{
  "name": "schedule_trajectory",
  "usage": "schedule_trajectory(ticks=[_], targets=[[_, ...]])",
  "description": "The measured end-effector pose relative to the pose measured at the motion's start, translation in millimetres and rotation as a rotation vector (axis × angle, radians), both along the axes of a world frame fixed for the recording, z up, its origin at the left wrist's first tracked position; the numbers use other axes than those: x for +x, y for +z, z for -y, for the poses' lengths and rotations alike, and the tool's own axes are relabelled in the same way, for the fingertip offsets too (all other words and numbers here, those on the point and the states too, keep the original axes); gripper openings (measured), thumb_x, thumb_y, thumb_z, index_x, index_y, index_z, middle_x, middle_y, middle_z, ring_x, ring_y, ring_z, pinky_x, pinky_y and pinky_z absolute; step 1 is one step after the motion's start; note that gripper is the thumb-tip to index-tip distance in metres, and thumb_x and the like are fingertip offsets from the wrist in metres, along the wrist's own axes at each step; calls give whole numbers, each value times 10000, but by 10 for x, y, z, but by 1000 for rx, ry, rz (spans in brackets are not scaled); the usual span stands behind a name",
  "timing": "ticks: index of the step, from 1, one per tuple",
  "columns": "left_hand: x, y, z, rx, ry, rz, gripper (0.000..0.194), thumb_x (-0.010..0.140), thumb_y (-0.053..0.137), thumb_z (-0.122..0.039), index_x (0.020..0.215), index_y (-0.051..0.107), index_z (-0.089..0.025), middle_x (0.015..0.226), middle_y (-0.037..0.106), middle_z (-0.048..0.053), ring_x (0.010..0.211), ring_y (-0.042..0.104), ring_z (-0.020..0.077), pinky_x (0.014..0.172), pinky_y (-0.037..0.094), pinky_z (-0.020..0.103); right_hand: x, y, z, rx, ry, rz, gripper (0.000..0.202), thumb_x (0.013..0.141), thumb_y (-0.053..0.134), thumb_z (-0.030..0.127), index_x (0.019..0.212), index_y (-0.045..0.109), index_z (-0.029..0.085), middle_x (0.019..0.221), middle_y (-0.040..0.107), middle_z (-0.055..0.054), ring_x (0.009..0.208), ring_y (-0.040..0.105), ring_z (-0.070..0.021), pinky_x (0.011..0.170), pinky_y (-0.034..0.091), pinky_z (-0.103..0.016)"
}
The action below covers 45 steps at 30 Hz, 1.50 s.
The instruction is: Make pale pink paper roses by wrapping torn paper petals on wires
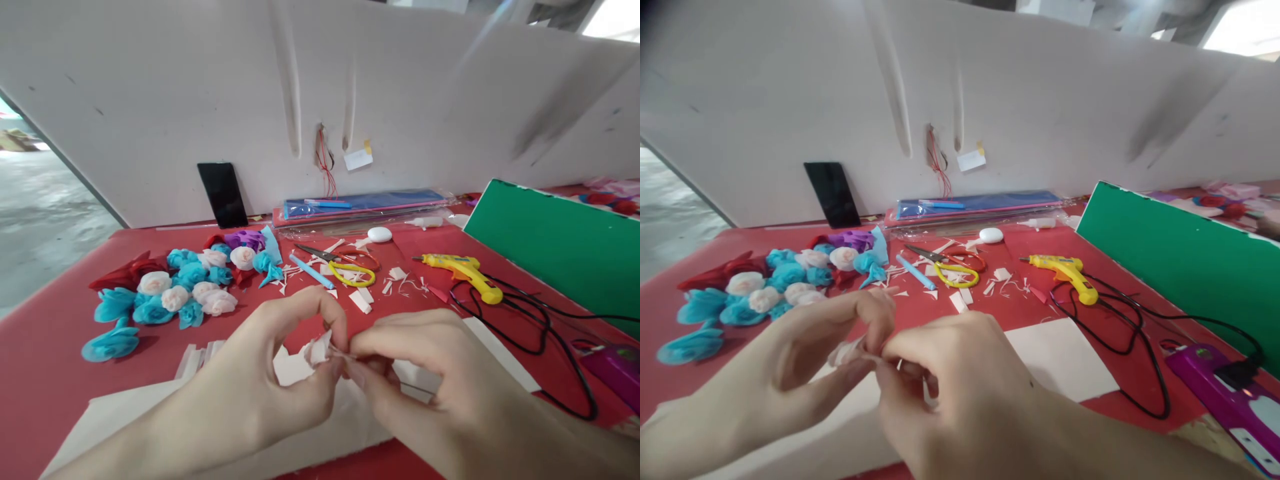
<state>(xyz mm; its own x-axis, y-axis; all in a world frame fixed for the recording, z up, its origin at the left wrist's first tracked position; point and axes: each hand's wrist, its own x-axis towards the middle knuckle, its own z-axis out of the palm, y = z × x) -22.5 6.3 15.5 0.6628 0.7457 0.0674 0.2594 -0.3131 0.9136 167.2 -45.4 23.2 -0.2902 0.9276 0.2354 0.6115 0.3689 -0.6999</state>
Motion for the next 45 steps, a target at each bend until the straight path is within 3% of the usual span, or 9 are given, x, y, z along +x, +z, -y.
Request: schedule_trajectory(ticks=[11, 21, 29, 37, 42, 45], targets=[[88, 13, 42, -79, 80, 43, 53, 829, 550, -204, 813, 543, -254, 767, 610, -58, 724, 560, 131, 642, 464, 203, -28, 60, -56, -45, -6, 74, 239, 794, 557, 157, 561, 512, 182, 513, 487, 52, 471, 456, -70, 467, 330, -212], [121, -3, 43, -8, 136, 25, 96, 752, 543, -133, 747, 569, -225, 716, 598, -54, 688, 550, 126, 636, 445, 203, -20, 53, -63, -25, -17, 114, 228, 751, 561, 132, 536, 499, 176, 492, 446, 48, 452, 397, -71, 453, 293, -226], [141, 3, 29, 83, 150, 43, 116, 715, 534, -112, 720, 566, -224, 691, 590, -65, 660, 534, 115, 632, 421, 206, -23, 50, -62, 20, -26, 121, 166, 746, 580, 94, 630, 611, 208, 539, 577, 29, 464, 478, -94, 447, 302, -234], [126, 42, 38, 275, 118, 8, 150, 703, 540, -78, 699, 545, -228, 678, 561, -55, 641, 536, 121, 599, 431, 225, 0, 26, -28, 78, 11, 203, 304, 778, 548, 104, 549, 364, 183, 511, 373, 58, 472, 363, -67, 461, 274, -221], [84, 32, 29, 320, 52, 34, 201, 728, 541, -45, 722, 527, -246, 690, 540, -65, 671, 524, 122, 625, 437, 230, 24, 6, -12, 113, 24, 220, 286, 780, 541, 100, 548, 400, 190, 506, 379, 55, 464, 358, -70, 455, 283, -220], [66, 30, 22, 332, 10, 7, 211, 740, 521, -46, 748, 503, -256, 712, 527, -68, 700, 507, 128, 672, 435, 247, 27, -8, 5, 140, 19, 221, 238, 788, 547, 111, 572, 521, 208, 505, 474, 38, 459, 421, -87, 443, 291, -234]])
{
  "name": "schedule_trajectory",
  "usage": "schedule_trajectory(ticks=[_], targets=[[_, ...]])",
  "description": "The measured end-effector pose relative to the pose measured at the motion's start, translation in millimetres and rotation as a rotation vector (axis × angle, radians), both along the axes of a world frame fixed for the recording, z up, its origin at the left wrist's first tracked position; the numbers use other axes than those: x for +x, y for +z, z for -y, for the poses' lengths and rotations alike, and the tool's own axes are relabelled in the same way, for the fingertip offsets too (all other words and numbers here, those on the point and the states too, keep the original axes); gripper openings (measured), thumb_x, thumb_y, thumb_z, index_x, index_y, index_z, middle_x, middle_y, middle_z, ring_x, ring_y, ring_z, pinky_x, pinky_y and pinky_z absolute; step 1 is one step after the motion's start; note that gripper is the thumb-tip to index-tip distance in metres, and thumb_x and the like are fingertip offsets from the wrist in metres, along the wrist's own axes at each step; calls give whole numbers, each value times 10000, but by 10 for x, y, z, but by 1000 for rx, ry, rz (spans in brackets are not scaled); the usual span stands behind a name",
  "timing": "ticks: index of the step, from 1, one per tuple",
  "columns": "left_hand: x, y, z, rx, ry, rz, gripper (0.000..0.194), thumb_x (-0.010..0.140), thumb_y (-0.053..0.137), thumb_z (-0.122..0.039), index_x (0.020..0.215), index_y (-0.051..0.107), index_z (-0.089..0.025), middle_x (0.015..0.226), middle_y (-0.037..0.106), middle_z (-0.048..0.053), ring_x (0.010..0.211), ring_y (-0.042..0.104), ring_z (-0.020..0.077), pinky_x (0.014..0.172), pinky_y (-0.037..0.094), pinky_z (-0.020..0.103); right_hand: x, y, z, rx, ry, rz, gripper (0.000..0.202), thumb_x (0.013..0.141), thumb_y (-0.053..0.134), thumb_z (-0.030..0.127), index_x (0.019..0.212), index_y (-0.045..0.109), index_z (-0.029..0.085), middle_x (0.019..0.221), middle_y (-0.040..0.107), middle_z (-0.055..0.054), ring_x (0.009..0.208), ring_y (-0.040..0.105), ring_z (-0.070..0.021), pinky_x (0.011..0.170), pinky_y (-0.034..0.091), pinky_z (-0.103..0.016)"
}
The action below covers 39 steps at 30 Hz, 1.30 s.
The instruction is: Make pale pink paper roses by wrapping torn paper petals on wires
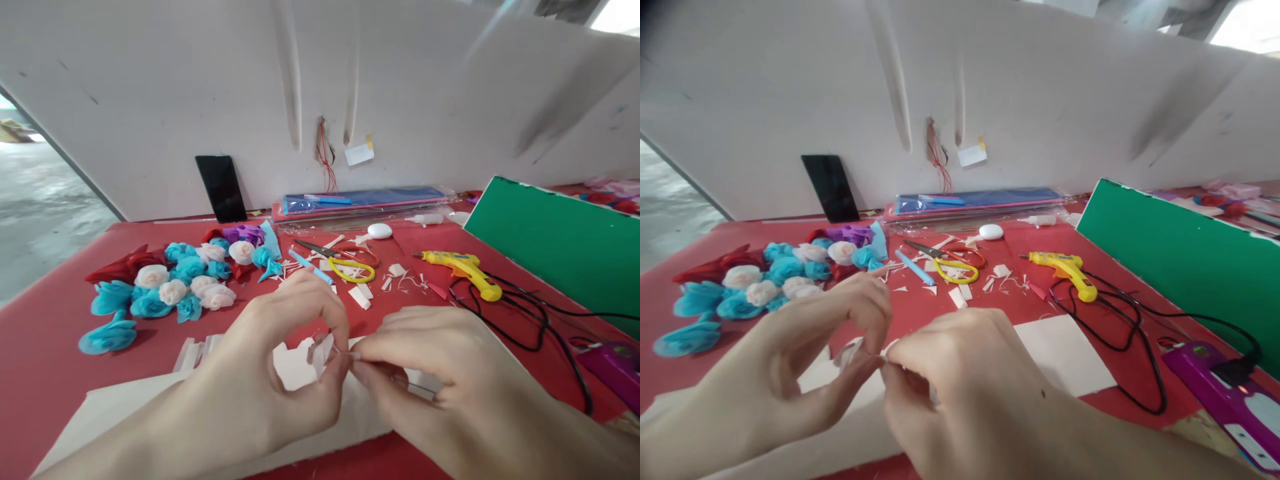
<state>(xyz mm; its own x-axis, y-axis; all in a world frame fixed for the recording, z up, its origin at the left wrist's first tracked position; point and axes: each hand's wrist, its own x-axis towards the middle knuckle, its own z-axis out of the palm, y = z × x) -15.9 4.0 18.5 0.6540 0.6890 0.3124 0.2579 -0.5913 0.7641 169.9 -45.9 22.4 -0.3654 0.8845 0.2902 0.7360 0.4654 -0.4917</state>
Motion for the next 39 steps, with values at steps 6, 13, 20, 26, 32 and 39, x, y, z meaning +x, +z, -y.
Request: schedule_trajectory(ticks=[6, 13, 20, 26, 32, 39], targets=[[-7, 16, 5, 59, -35, -50, 204, 757, 519, -52, 762, 461, -248, 734, 500, -53, 712, 473, 137, 709, 420, 273, 2, -3, 26, 63, -32, -39, 163, 784, 606, 140, 691, 692, 242, 618, 673, -8, 528, 582, -141, 430, 319, -252], [-61, -26, -2, 153, -47, -71, 246, 753, 547, -35, 802, 446, -253, 783, 520, -57, 776, 483, 141, 778, 418, 272, 23, 23, -11, -70, -44, -85, 205, 798, 616, 119, 661, 708, 241, 592, 683, 34, 522, 595, -125, 462, 384, -243], [-24, -14, -59, 209, -55, -35, 246, 714, 547, -8, 774, 497, -241, 730, 512, -76, 756, 514, 120, 810, 426, 287, 46, 40, -22, -140, 17, -141, 295, 871, 582, 193, 589, 658, 234, 499, 630, 51, 524, 601, -122, 443, 394, -219], [-26, -41, -81, 162, -73, -16, 273, 687, 560, 3, 773, 514, -252, 751, 549, -91, 778, 524, 120, 849, 420, 289, 62, 11, -22, -55, -10, -139, 190, 849, 620, 218, 665, 661, 231, 548, 636, 43, 506, 570, -117, 418, 361, -216], [-22, -84, -74, -58, -27, -16, 276, 642, 530, 2, 739, 537, -257, 721, 584, -102, 712, 528, 116, 729, 425, 258, 27, -39, -51, 143, 62, 38, 202, 805, 620, 132, 614, 573, 183, 534, 542, 48, 478, 430, -86, 458, 321, -230], [14, -18, -35, -278, 28, -68, 103, 703, 513, -145, 727, 532, -244, 691, 522, -78, 618, 478, 112, 553, 383, 230, -9, -42, -29, 442, 137, 203, 327, 872, 517, 80, 556, 522, 165, 512, 486, 22, 496, 363, -120, 496, 280, -298]])
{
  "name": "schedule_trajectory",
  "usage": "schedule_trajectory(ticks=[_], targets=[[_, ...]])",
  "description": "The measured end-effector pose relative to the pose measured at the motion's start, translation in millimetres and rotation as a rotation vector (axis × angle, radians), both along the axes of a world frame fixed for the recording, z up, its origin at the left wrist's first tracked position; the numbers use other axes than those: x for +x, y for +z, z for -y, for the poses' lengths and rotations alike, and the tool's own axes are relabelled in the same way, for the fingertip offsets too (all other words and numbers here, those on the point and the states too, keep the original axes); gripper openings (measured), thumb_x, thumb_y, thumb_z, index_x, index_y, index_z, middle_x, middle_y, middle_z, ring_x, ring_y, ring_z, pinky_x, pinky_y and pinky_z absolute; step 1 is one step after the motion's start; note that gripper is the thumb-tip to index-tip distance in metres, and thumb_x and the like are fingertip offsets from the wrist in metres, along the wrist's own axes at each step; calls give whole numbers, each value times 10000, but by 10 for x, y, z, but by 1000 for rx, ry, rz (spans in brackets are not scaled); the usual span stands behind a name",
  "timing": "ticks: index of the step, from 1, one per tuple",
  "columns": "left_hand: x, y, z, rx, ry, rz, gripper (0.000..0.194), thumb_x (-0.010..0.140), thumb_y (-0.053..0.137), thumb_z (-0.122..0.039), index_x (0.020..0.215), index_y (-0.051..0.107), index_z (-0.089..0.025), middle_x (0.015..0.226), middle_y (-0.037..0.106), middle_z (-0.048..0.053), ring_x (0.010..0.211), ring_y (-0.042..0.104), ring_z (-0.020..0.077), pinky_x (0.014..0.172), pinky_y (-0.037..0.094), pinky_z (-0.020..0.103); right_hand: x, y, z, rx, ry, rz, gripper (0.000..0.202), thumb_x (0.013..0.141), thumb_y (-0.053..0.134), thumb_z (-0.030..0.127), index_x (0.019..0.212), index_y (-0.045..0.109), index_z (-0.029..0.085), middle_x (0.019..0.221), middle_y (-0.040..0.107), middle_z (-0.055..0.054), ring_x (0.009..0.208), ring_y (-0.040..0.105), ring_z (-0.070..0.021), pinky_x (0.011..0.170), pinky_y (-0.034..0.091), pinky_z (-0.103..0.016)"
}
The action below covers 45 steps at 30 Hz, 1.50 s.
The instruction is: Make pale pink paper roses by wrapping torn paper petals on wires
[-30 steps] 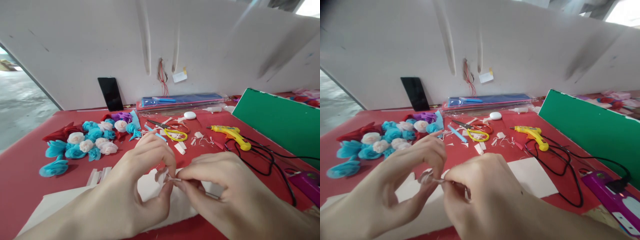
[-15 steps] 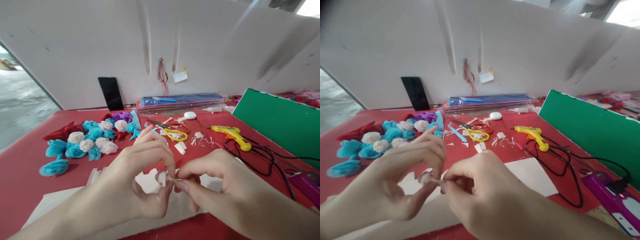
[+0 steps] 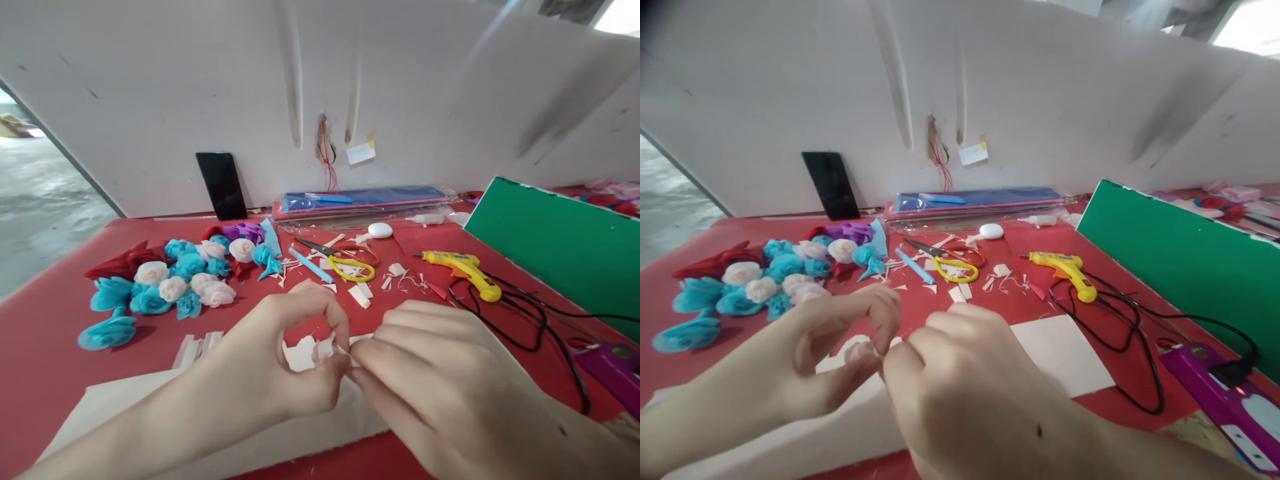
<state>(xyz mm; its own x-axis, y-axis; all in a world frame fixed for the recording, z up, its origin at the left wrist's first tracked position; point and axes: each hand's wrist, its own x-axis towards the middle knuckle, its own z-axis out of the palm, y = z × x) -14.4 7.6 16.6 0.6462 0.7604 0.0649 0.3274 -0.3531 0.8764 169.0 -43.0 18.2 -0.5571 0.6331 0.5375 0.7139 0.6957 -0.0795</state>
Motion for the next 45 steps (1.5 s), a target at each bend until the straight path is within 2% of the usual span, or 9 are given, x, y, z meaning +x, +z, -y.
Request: schedule_trajectory(ticks=[9, 15, 20, 23, 29, 37, 41, 43, 45], targets=[[-36, -64, 12, 159, -84, 48, 265, 706, 490, -17, 795, 499, -266, 784, 538, -74, 774, 514, 130, 735, 429, 267, 3, 44, 24, -102, -71, -16, 308, 846, 504, 64, 562, 499, 182, 506, 486, 33, 468, 396, -114, 493, 294, -296], [-42, -6, 19, 342, -113, 17, 241, 731, 508, -19, 788, 485, -252, 804, 536, -77, 809, 504, 120, 890, 410, 274, 1, 45, 40, -196, -53, -38, 308, 856, 481, 75, 572, 537, 181, 504, 539, 28, 454, 461, -108, 476, 280, -289], [-49, 8, 19, 435, -89, -11, 222, 740, 523, -33, 788, 484, -246, 805, 539, -68, 821, 500, 124, 904, 408, 278, -12, 79, 39, -261, -62, -40, 306, 876, 476, 99, 601, 584, 178, 525, 577, 23, 468, 517, -108, 473, 275, -285], [-29, 9, 7, 466, -83, -8, 221, 731, 523, -23, 768, 493, -239, 779, 540, -59, 817, 502, 132, 867, 420, 287, -13, 78, 19, -257, -58, -39, 299, 869, 481, 87, 603, 587, 173, 533, 576, 17, 469, 505, -109, 468, 273, -283], [1, 35, -13, 496, -54, -31, 183, 734, 512, -47, 733, 500, -229, 749, 561, -34, 791, 502, 160, 758, 435, 304, -4, 19, 7, -98, 25, 22, 289, 864, 462, 51, 621, 576, 156, 512, 513, 4, 453, 407, -132, 464, 276, -306], [-4, 36, -39, 376, 20, -64, 161, 723, 509, -67, 717, 503, -227, 763, 570, -36, 818, 501, 168, 751, 422, 291, -22, -31, -40, 110, 76, 122, 236, 747, 489, -50, 688, 662, 99, 522, 534, -37, 445, 389, -173, 449, 238, -334], [-28, 41, -36, 310, 36, -80, 114, 781, 546, -135, 719, 522, -226, 766, 584, -39, 807, 534, 163, 738, 435, 276, 13, -48, -58, 69, 83, 95, 275, 799, 480, -20, 624, 638, 122, 499, 532, -34, 439, 406, -172, 452, 271, -338], [-56, 51, -30, 248, 79, 0, 77, 876, 516, -229, 817, 562, -248, 798, 602, -50, 722, 548, 136, 630, 446, 239, 32, -29, -86, -24, 95, -41, 257, 852, 491, 15, 701, 675, 111, 532, 587, -27, 460, 486, -161, 468, 346, -321], [-85, 64, -26, 225, 149, 104, 141, 941, 451, -316, 895, 576, -271, 799, 605, -59, 614, 521, 109, 519, 421, 211, 45, 4, -134, -125, 127, -228, 200, 886, 533, 52, 820, 710, 116, 592, 659, -10, 519, 587, -138, 523, 444, -272]])
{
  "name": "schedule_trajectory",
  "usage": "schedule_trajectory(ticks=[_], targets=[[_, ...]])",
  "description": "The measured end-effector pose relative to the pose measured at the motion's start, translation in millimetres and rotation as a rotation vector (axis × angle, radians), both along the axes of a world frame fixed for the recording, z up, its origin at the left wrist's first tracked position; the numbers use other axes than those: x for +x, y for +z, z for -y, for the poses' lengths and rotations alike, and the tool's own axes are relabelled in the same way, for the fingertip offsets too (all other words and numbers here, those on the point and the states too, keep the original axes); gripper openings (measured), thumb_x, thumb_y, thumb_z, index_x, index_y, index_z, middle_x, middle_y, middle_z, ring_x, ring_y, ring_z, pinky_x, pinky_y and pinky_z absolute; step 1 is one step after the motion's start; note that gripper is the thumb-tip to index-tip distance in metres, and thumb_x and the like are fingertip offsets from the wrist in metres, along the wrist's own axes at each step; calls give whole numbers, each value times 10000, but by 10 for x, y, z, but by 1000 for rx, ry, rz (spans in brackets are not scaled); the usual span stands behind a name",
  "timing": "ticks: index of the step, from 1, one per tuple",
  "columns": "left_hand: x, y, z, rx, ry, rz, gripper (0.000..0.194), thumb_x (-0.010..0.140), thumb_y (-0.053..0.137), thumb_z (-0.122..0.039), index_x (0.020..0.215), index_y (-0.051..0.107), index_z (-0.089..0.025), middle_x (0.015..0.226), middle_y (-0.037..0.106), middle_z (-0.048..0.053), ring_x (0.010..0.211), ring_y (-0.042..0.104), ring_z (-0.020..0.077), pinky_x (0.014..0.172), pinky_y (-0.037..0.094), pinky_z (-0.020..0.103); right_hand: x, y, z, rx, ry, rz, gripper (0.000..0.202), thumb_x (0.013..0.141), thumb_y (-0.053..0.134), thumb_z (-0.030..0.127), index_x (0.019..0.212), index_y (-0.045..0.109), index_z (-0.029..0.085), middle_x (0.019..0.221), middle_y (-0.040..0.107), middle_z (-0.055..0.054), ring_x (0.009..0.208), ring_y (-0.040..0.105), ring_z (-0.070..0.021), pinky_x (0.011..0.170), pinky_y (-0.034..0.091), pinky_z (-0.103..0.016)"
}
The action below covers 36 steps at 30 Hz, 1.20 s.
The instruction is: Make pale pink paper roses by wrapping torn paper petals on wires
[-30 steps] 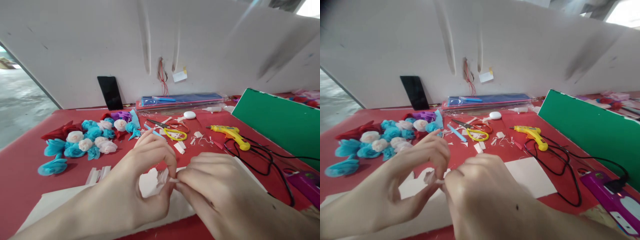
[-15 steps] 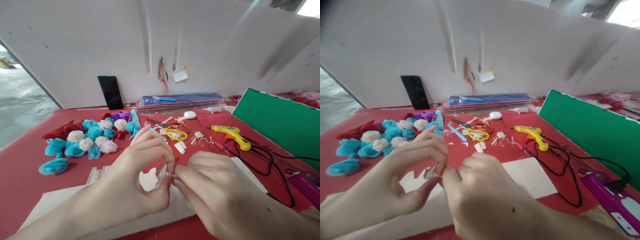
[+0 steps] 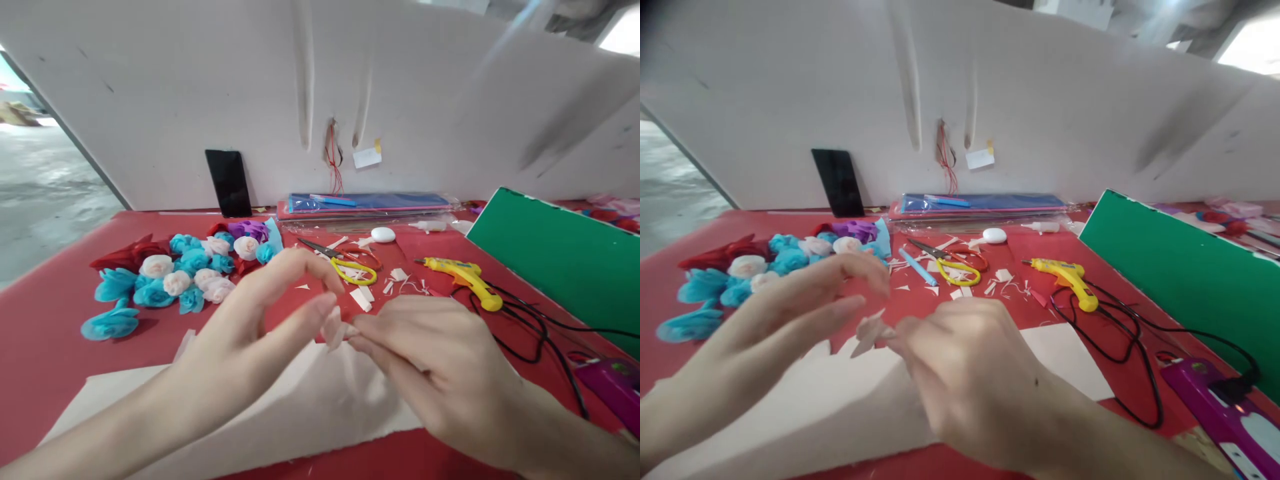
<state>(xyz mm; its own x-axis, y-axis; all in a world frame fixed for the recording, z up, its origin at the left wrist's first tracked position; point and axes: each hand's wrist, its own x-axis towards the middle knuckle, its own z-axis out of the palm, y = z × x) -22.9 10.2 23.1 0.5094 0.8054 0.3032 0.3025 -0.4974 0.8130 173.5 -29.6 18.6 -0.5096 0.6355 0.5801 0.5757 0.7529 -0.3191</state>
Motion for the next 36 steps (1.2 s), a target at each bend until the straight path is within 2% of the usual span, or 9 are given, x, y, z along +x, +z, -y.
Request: schedule_trajectory(ticks=[4, 6, 9, 12, 15, 18, 21, 25, 36], targets=[[-24, 18, 7, 35, 97, 99, 183, 973, 399, -331, 918, 565, -277, 751, 581, -61, 518, 462, 92, 430, 350, 214, 9, 31, -118, -262, 60, -316, 195, 893, 588, 88, 834, 746, 185, 726, 757, 22, 644, 700, -101, 604, 544, -165], [-18, 16, 22, 101, 111, 112, 168, 978, 398, -284, 915, 553, -274, 807, 584, -56, 571, 488, 95, 480, 384, 221, 6, 0, -167, -373, 97, -441, 198, 895, 592, 117, 842, 763, 200, 769, 774, 13, 664, 722, -113, 613, 578, -172], [-1, 4, 65, 275, 124, 125, 183, 958, 407, -164, 881, 541, -262, 857, 568, -46, 789, 528, 118, 694, 433, 228, -3, -90, -214, -397, 151, -558, 179, 904, 608, 194, 845, 777, 189, 736, 772, -16, 633, 726, -139, 594, 604, -207], [10, -11, 118, 307, 123, 127, 200, 939, 418, -130, 878, 540, -277, 802, 541, -52, 783, 498, 126, 702, 413, 234, -15, -171, -226, -302, 155, -573, 205, 916, 609, 264, 837, 780, 183, 759, 775, -43, 662, 724, -151, 611, 602, -224], [21, -25, 161, 218, 126, 191, 191, 935, 433, -172, 862, 557, -299, 770, 561, -66, 667, 473, 119, 594, 402, 227, -31, -201, -214, -193, 97, -569, 253, 932, 586, 317, 832, 776, 183, 728, 758, -45, 631, 694, -147, 605, 586, -239], [51, -36, 191, 101, 80, 238, 221, 916, 470, -208, 723, 562, -266, 620, 538, -72, 547, 450, 100, 490, 362, 213, -48, -193, -196, -107, 1, -589, 260, 934, 581, 330, 812, 771, 200, 686, 736, -26, 599, 669, -139, 607, 575, -243], [110, -47, 211, -156, 10, 210, 288, 897, 521, -326, 633, 590, -234, 506, 457, -59, 467, 416, 95, 435, 319, 218, -54, -180, -174, -17, -7, -566, 190, 924, 601, 262, 859, 773, 212, 729, 750, -26, 636, 687, -140, 659, 579, -247], [185, -50, 228, -530, -160, 273, 315, 883, 545, -441, 673, 635, -224, 474, 415, -60, 459, 368, 93, 485, 357, 217, -35, -181, -135, 90, 46, -506, 162, 919, 596, 188, 908, 758, 190, 781, 766, -55, 679, 703, -160, 645, 585, -270], [209, -27, 258, -827, -255, 504, 161, 798, 674, -271, 654, 658, -202, 576, 452, -67, 453, 316, 43, 489, 364, 190, -75, -166, -116, 235, 38, -473, 177, 825, 604, -4, 837, 709, 138, 736, 746, -68, 614, 650, -147, 565, 555, -258]])
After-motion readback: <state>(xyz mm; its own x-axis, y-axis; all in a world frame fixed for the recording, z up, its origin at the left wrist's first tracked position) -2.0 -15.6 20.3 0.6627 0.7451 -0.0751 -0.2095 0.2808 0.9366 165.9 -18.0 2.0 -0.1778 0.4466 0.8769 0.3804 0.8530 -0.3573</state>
